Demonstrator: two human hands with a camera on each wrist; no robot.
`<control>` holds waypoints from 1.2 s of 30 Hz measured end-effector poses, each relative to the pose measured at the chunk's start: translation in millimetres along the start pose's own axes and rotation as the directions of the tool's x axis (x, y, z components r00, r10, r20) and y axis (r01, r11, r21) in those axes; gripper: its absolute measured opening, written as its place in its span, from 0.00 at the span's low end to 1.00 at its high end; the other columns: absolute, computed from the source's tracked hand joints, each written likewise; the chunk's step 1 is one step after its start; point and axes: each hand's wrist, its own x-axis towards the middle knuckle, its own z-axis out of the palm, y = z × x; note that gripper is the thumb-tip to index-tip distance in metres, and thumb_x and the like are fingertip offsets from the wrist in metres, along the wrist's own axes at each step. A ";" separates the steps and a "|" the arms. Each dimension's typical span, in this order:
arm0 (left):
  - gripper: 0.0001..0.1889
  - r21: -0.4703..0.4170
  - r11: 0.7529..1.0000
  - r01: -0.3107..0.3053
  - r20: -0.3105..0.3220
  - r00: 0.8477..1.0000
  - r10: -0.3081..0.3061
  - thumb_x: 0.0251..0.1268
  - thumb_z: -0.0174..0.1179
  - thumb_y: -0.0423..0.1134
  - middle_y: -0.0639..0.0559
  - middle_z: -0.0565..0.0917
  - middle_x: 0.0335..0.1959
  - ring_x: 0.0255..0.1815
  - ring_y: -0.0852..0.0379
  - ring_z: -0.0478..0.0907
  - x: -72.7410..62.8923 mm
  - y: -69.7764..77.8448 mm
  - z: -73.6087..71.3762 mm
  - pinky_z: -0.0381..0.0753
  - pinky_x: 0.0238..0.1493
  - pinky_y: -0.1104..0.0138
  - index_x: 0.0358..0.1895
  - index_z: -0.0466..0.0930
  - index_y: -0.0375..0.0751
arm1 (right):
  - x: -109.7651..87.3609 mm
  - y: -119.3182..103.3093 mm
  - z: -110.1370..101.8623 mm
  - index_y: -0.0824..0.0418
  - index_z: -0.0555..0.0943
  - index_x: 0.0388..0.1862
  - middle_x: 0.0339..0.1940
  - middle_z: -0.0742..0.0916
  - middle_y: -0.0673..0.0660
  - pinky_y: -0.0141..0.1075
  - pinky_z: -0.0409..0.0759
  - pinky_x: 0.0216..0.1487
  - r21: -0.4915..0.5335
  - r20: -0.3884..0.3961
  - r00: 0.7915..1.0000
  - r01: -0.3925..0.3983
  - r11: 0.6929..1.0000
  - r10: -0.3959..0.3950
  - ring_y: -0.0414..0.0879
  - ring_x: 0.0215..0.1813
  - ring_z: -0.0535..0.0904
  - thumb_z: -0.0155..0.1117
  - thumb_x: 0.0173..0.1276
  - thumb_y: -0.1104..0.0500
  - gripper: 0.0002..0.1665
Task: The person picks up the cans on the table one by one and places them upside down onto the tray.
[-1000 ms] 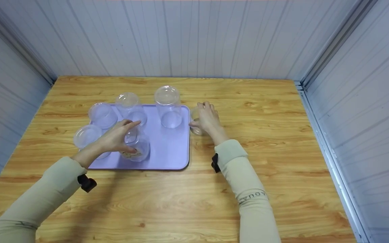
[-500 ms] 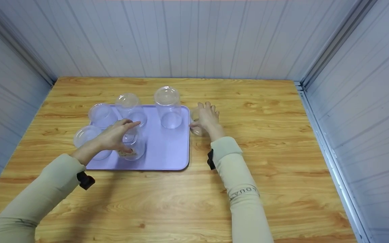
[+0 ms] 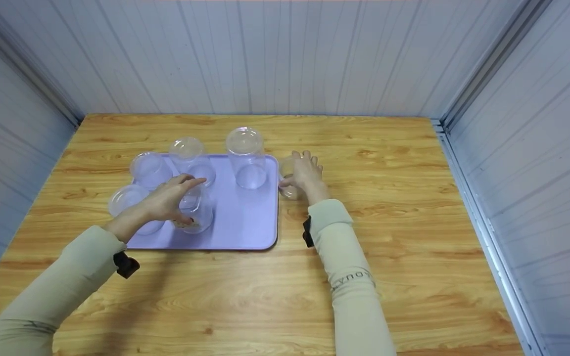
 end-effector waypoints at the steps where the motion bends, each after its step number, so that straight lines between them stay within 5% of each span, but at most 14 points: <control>1: 0.52 -0.001 1.000 -0.003 -0.003 1.000 0.003 0.26 0.76 0.40 0.37 0.64 0.57 0.58 0.40 0.59 -0.2 -0.4 0.3 0.61 0.51 0.41 0.64 0.59 0.41 | 0.2 0.2 0.0 0.63 0.52 0.68 0.64 0.57 0.69 0.58 0.50 0.60 0.003 0.001 1.000 0.002 1.000 -0.002 0.66 0.63 0.51 0.72 0.46 0.49 0.56; 20: 0.53 -0.041 0.999 -0.004 -0.028 1.000 0.003 0.26 0.75 0.45 0.36 0.61 0.60 0.61 0.41 0.56 -4.4 -1.8 0.6 0.54 0.54 0.38 0.65 0.57 0.40 | 0.4 -0.4 -3.3 0.68 0.55 0.66 0.63 0.60 0.73 0.54 0.60 0.58 -0.012 -0.027 0.999 0.026 1.000 -0.026 0.66 0.62 0.55 0.70 0.49 0.50 0.51; 36: 0.49 -0.048 0.999 0.010 -0.088 0.996 -0.014 0.39 0.68 0.55 0.36 0.61 0.61 0.61 0.41 0.58 -4.2 1.7 -12.9 0.54 0.56 0.41 0.65 0.56 0.36 | -18.0 -3.3 -12.1 0.66 0.57 0.66 0.62 0.61 0.71 0.56 0.62 0.56 0.005 -0.129 0.992 -0.009 1.000 0.010 0.65 0.62 0.57 0.70 0.48 0.50 0.51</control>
